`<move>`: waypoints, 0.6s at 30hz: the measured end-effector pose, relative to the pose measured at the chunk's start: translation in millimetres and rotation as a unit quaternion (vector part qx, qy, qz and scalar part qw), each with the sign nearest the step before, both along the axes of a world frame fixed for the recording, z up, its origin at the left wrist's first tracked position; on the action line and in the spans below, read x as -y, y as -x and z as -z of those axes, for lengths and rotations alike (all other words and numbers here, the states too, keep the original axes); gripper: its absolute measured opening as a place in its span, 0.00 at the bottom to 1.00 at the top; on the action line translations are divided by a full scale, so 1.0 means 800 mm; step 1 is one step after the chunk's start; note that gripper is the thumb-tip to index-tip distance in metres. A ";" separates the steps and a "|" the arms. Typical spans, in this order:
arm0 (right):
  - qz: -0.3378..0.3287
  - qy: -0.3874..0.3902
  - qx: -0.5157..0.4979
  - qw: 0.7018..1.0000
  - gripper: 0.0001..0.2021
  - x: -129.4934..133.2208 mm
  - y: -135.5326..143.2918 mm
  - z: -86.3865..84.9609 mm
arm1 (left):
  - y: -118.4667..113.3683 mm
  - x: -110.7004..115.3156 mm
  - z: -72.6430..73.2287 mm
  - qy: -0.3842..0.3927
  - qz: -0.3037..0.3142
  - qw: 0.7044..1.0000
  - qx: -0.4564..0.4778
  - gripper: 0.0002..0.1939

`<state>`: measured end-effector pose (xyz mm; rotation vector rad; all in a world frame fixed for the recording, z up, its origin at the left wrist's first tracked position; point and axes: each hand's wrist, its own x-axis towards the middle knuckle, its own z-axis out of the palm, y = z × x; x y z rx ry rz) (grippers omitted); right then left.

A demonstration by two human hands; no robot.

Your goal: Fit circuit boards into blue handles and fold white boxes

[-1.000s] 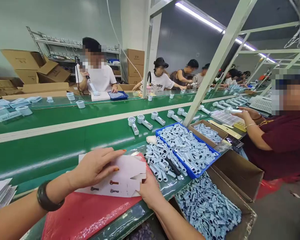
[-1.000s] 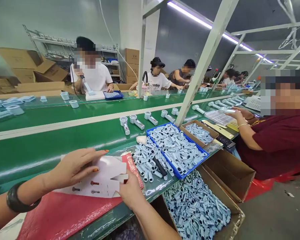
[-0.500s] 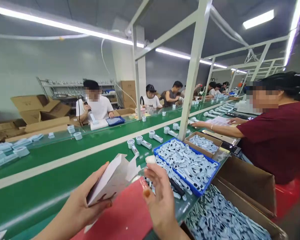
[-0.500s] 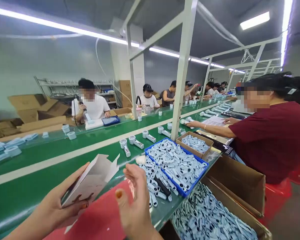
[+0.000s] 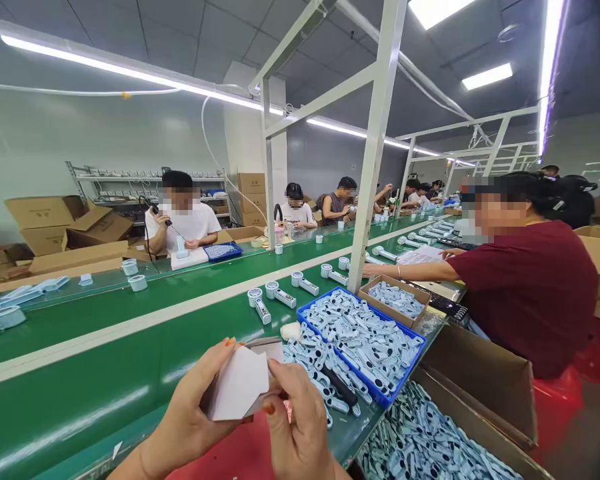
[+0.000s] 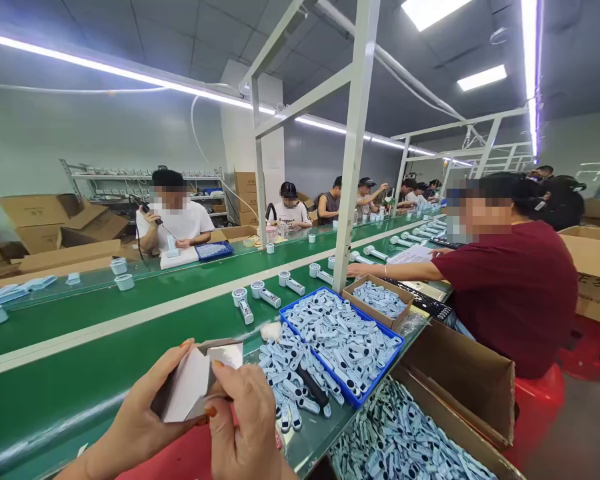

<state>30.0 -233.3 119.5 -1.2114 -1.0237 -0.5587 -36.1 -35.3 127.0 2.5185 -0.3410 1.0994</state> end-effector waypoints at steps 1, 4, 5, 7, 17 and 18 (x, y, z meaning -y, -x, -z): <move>0.003 0.009 -0.004 1.000 0.25 0.005 -0.003 -0.003 | -0.001 0.002 0.000 -0.017 0.003 1.000 0.014 0.42; 0.024 0.028 -0.054 0.998 0.31 0.013 -0.011 -0.008 | -0.004 0.008 -0.005 -0.049 0.040 0.997 0.036 0.43; 0.023 0.032 -0.074 0.996 0.32 0.013 -0.013 -0.009 | -0.005 0.011 -0.008 -0.053 0.060 0.996 0.035 0.43; -0.019 0.037 -0.106 0.994 0.31 0.014 -0.017 -0.010 | -0.008 0.017 -0.014 -0.055 0.096 0.993 0.030 0.46; -0.080 0.020 -0.114 0.990 0.14 0.011 0.004 -0.029 | 0.010 0.020 -0.026 -0.079 0.156 0.984 -0.032 0.48; -0.071 0.026 -0.106 0.991 0.14 0.010 0.006 -0.029 | 0.015 0.021 -0.028 -0.078 0.150 0.985 -0.045 0.47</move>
